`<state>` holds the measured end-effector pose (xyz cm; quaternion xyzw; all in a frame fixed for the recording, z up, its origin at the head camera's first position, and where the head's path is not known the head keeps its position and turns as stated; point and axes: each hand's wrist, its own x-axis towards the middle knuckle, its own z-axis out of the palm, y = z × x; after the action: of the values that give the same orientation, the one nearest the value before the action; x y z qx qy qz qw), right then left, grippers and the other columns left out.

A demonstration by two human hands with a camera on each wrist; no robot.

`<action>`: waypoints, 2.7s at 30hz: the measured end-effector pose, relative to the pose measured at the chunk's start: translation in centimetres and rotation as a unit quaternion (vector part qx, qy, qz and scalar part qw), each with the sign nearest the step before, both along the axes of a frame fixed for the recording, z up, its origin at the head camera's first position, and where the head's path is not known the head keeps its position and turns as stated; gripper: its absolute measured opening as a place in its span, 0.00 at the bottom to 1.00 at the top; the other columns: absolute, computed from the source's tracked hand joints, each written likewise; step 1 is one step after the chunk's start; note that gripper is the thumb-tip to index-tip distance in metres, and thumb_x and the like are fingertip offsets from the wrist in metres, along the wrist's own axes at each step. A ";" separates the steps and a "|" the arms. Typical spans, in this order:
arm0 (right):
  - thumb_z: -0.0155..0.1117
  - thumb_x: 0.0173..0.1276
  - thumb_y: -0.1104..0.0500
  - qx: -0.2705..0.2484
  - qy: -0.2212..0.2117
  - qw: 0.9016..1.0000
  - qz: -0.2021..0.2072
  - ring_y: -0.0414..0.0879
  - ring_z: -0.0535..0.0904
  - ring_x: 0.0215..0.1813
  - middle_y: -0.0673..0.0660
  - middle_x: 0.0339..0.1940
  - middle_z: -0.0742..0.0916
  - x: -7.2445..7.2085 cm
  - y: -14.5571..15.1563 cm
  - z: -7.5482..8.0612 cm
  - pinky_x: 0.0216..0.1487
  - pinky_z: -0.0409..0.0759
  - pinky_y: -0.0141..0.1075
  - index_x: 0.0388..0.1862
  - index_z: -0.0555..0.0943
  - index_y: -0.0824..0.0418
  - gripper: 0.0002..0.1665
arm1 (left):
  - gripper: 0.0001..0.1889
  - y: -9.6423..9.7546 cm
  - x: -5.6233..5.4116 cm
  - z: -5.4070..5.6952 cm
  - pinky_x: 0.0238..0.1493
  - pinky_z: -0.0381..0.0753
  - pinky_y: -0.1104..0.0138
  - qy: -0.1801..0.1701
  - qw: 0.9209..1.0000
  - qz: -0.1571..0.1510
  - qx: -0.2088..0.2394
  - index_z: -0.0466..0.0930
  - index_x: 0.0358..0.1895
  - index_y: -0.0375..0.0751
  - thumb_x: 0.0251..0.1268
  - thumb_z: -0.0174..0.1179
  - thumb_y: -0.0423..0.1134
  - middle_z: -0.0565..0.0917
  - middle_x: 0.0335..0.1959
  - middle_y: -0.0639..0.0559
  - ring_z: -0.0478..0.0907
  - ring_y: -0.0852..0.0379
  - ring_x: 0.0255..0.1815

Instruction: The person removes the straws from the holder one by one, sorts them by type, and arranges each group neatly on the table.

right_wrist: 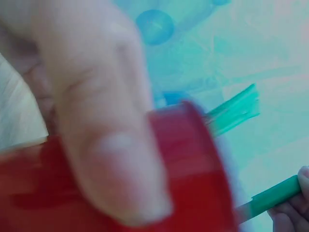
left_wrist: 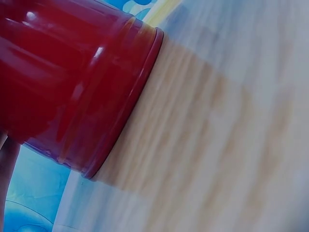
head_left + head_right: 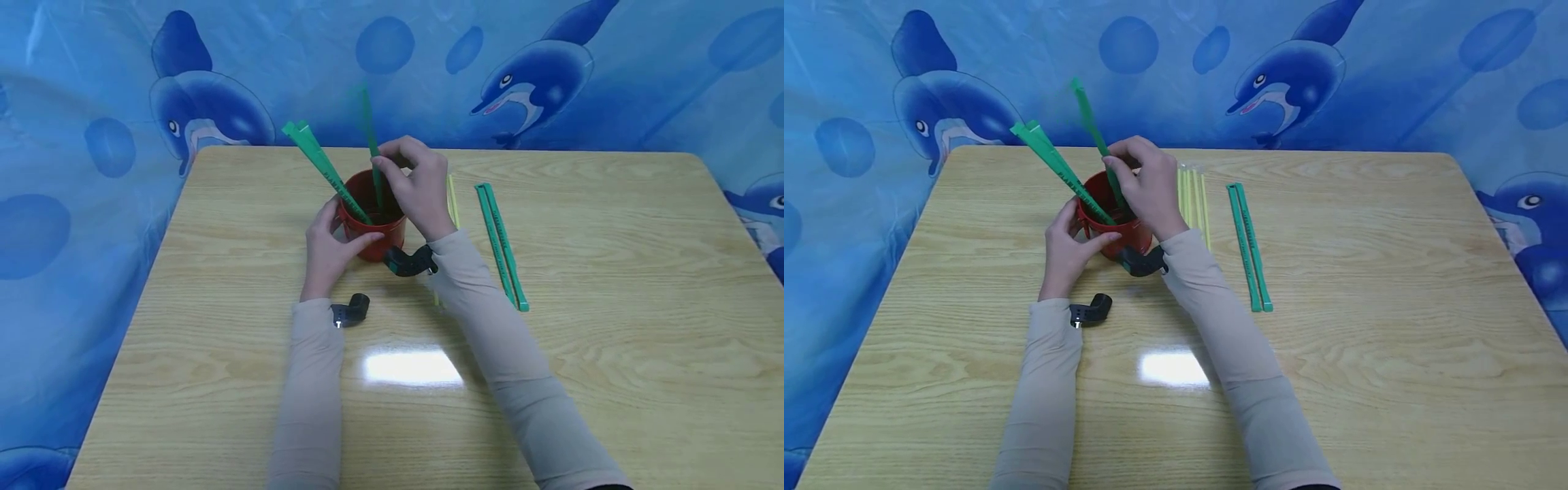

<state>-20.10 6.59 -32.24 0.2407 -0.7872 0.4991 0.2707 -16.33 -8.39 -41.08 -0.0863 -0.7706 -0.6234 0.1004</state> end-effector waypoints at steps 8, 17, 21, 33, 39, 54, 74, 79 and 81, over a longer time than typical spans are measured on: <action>0.63 0.63 0.70 -0.087 0.036 0.996 0.006 0.41 0.82 0.33 0.67 0.31 0.84 1.5 1.5 1.4 0.41 0.81 0.34 0.34 0.81 0.76 0.06 | 0.36 0.0 0.0 -0.1 0.60 0.72 0.62 0.003 1.000 0.000 0.003 0.70 0.64 0.43 0.49 0.73 0.42 0.76 0.59 0.51 0.72 0.56 0.59; 0.63 0.58 0.76 -0.172 0.048 0.984 0.001 0.41 0.80 0.33 0.66 0.31 0.84 3.4 2.4 3.4 0.42 0.81 0.37 0.31 0.80 0.76 0.02 | 0.36 -0.1 -0.1 -0.1 0.60 0.73 0.61 0.003 1.000 0.001 0.008 0.69 0.64 0.43 0.48 0.73 0.41 0.75 0.59 0.51 0.72 0.56 0.59; 0.62 0.58 0.77 -0.181 0.063 0.982 0.000 0.43 0.80 0.34 0.67 0.31 0.84 4.2 2.9 4.0 0.43 0.81 0.38 0.31 0.80 0.77 0.02 | 0.36 -0.1 -0.1 -0.1 0.60 0.73 0.62 -0.001 1.000 0.002 0.004 0.70 0.64 0.44 0.49 0.73 0.42 0.75 0.59 0.51 0.72 0.56 0.59; 0.63 0.58 0.76 -0.215 0.096 0.972 -0.009 0.47 0.83 0.32 0.63 0.30 0.85 5.8 5.7 4.8 0.39 0.82 0.36 0.31 0.80 0.78 0.03 | 0.36 0.0 -0.1 -0.2 0.59 0.73 0.63 0.010 1.000 -0.001 0.017 0.70 0.63 0.42 0.48 0.74 0.41 0.76 0.58 0.51 0.73 0.56 0.58; 0.64 0.58 0.74 -0.217 0.085 0.972 -0.019 0.47 0.83 0.32 0.60 0.29 0.86 6.1 7.8 4.5 0.41 0.82 0.35 0.31 0.79 0.79 0.05 | 0.36 -0.1 -0.1 -0.1 0.59 0.73 0.63 0.010 1.000 0.000 0.018 0.70 0.64 0.42 0.48 0.74 0.39 0.76 0.58 0.50 0.73 0.55 0.58; 0.65 0.55 0.75 -0.211 0.056 0.974 -0.066 0.44 0.80 0.28 0.54 0.27 0.86 7.2 12.1 3.3 0.37 0.79 0.30 0.30 0.80 0.79 0.04 | 0.35 -0.1 -0.1 -0.2 0.59 0.73 0.64 0.006 1.000 -0.003 0.015 0.70 0.64 0.44 0.49 0.73 0.41 0.75 0.59 0.51 0.71 0.57 0.59; 0.65 0.56 0.75 -0.189 -0.013 0.973 -0.129 0.42 0.80 0.27 0.53 0.26 0.86 10.1 19.1 0.9 0.37 0.76 0.30 0.30 0.78 0.84 0.08 | 0.35 0.4 0.0 -0.2 0.60 0.72 0.61 -0.011 0.999 -0.013 0.033 0.69 0.65 0.46 0.51 0.72 0.40 0.75 0.60 0.51 0.69 0.56 0.61; 0.66 0.60 0.70 -0.095 -0.086 0.972 -0.197 0.38 0.80 0.28 0.47 0.28 0.85 10.3 20.4 0.0 0.34 0.75 0.28 0.35 0.81 0.79 0.09 | 0.35 -0.1 0.2 0.2 0.60 0.73 0.60 -0.022 0.999 -0.004 0.036 0.69 0.65 0.47 0.51 0.72 0.41 0.74 0.60 0.53 0.69 0.56 0.61; 0.66 0.61 0.68 -0.060 -0.124 0.967 -0.213 0.37 0.79 0.28 0.44 0.27 0.84 10.3 20.7 -0.5 0.33 0.75 0.27 0.36 0.82 0.76 0.09 | 0.35 -0.2 0.2 0.2 0.60 0.73 0.60 -0.020 0.999 -0.002 0.036 0.69 0.65 0.47 0.51 0.71 0.41 0.74 0.60 0.53 0.69 0.56 0.61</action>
<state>-9.85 27.28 -32.70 -0.0127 -0.8164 0.5022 0.2849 -16.11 -8.63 -40.86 -0.0714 -0.7494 -0.6525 0.0869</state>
